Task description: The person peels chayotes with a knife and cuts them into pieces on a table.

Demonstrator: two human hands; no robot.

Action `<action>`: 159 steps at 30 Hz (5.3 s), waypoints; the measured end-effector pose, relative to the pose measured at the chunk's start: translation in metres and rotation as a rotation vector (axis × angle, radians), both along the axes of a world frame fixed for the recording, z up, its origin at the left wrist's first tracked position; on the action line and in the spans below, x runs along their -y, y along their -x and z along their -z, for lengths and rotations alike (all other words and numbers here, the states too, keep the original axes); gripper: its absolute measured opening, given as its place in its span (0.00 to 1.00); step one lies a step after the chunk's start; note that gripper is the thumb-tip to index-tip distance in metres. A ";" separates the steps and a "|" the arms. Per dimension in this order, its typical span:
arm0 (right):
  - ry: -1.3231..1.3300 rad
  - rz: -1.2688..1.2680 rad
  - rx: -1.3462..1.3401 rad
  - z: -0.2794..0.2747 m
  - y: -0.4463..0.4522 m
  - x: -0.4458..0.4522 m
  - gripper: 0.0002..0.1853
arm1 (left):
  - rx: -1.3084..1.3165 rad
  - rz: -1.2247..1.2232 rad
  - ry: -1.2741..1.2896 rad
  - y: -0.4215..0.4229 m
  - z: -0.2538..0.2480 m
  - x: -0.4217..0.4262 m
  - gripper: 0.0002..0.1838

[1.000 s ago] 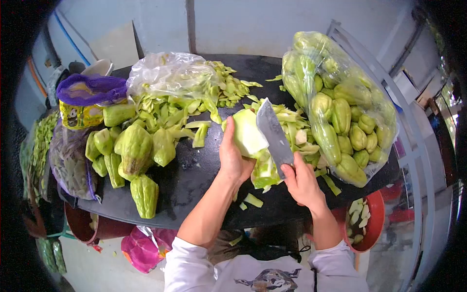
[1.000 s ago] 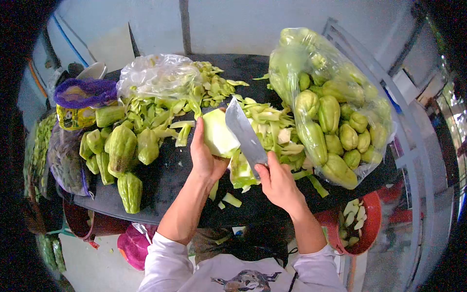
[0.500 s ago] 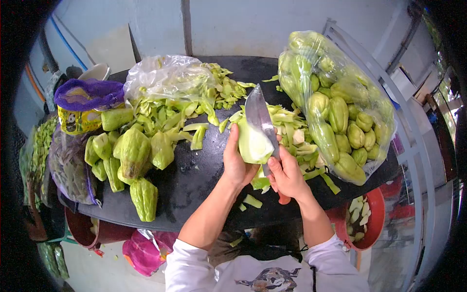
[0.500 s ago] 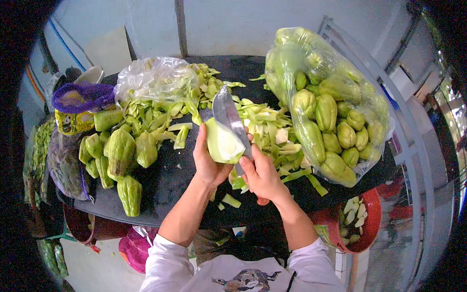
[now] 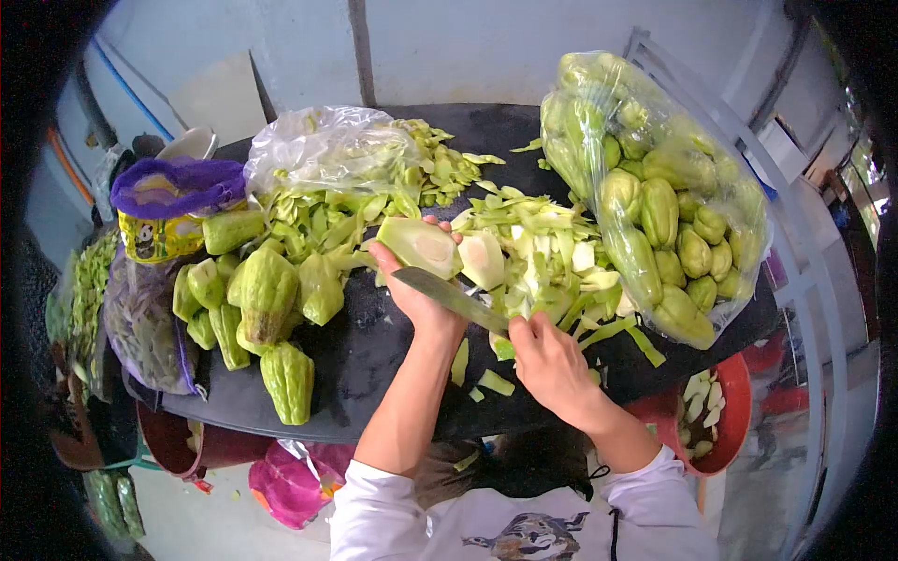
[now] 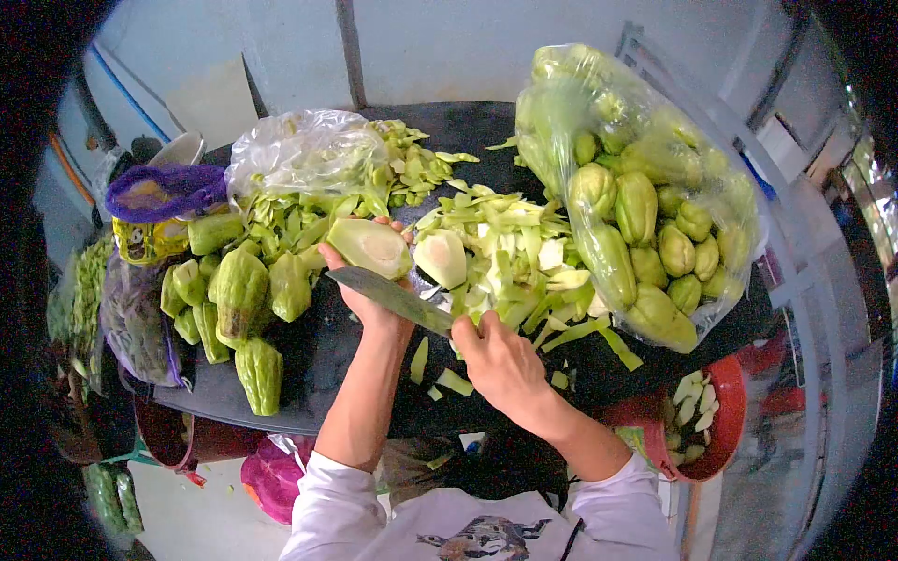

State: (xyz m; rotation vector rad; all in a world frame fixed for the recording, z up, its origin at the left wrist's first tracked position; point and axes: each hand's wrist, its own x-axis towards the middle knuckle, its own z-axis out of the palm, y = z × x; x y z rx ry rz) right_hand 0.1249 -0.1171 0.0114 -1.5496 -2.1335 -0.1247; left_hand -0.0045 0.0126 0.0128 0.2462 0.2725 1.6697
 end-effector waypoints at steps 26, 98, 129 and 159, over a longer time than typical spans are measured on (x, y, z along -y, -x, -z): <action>0.117 0.037 -0.140 -0.003 0.024 -0.042 0.11 | -0.520 -0.189 0.008 -0.015 -0.001 0.015 0.26; 0.534 0.126 -0.956 -0.009 -0.093 0.034 0.10 | -0.883 0.441 -0.047 0.014 0.013 -0.036 0.24; 0.560 0.040 -1.068 0.002 -0.023 -0.017 0.12 | -0.018 0.469 0.192 -0.030 -0.001 0.020 0.20; 0.059 0.079 -0.034 -0.015 -0.010 0.005 0.08 | -0.055 0.280 -0.059 -0.004 0.000 -0.005 0.34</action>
